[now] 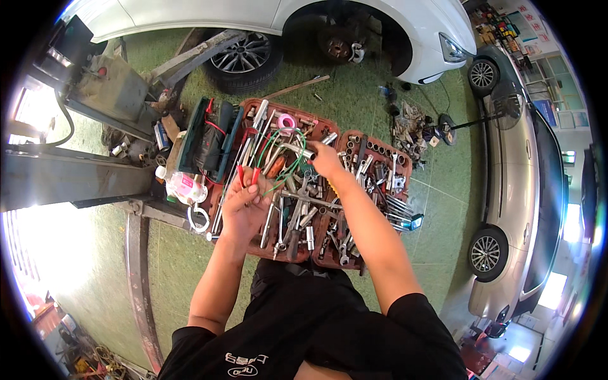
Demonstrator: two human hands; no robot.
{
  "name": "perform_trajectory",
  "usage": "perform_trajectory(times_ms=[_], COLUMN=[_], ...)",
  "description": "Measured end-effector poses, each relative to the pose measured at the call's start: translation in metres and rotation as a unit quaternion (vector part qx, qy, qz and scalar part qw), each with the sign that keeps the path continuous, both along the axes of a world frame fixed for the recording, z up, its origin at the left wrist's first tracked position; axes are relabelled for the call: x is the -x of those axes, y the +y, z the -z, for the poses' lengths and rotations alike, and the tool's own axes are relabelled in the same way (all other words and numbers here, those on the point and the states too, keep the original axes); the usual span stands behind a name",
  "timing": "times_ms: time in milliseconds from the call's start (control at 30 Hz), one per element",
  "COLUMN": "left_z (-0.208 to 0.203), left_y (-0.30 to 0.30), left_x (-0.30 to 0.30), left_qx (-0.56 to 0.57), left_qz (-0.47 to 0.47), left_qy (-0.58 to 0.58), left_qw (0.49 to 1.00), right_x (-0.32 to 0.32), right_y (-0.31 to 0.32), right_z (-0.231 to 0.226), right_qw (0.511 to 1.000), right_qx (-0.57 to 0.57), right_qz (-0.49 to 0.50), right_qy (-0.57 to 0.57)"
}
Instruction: The person selects a test light from a tool tray and walks to a white car. They open the hood and use the test light to check the car battery terminals, repeatedly touching the probes to the positive and negative posts to verify electrical continuity.
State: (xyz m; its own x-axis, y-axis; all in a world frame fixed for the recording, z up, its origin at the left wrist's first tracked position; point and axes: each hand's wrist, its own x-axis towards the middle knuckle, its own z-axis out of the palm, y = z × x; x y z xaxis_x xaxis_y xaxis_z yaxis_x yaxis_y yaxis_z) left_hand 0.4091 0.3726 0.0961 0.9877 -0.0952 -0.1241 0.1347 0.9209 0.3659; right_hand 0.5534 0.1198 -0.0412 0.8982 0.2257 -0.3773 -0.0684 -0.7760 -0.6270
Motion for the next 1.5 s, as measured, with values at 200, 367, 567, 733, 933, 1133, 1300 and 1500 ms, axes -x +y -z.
perform_trajectory(times_ms=[200, 367, 567, 733, 933, 1133, 1300, 1500], left_z=[-0.012, -0.029, -0.064, -0.095, -0.146, -0.213, -0.215, -0.198], left_y=[0.003, -0.002, 0.012, 0.032, 0.044, 0.066, 0.083, 0.112], left_x=[-0.027, -0.043, -0.055, -0.064, -0.054, -0.026, -0.01, 0.029], left_qx=[0.001, 0.013, 0.068, 0.128, 0.14, 0.154, 0.184, 0.135], left_qz=[0.014, 0.04, 0.01, 0.011, 0.042, 0.011, 0.014, -0.114], left_qy=[-0.044, -0.066, -0.095, -0.169, -0.258, -0.335, -0.335, -0.337], left_qw=[0.999, 0.997, 0.993, 0.977, 0.955, 0.93, 0.924, 0.925], right_x=[-0.005, -0.003, -0.017, -0.018, -0.035, -0.025, -0.015, -0.038], right_y=[0.021, 0.021, 0.013, 0.028, 0.01, 0.037, 0.083, 0.141], right_z=[0.007, 0.006, -0.016, -0.053, -0.078, -0.069, -0.073, -0.065], right_qw=[0.991, 0.994, 0.997, 0.95, 0.957, 0.99, 0.986, 0.988], right_qx=[0.106, 0.092, -0.049, -0.301, -0.253, -0.063, 0.022, 0.031], right_qz=[-0.056, -0.045, -0.059, -0.073, -0.025, -0.124, -0.153, -0.112], right_qy=[0.054, -0.048, -0.014, 0.038, 0.139, 0.031, -0.07, -0.106])
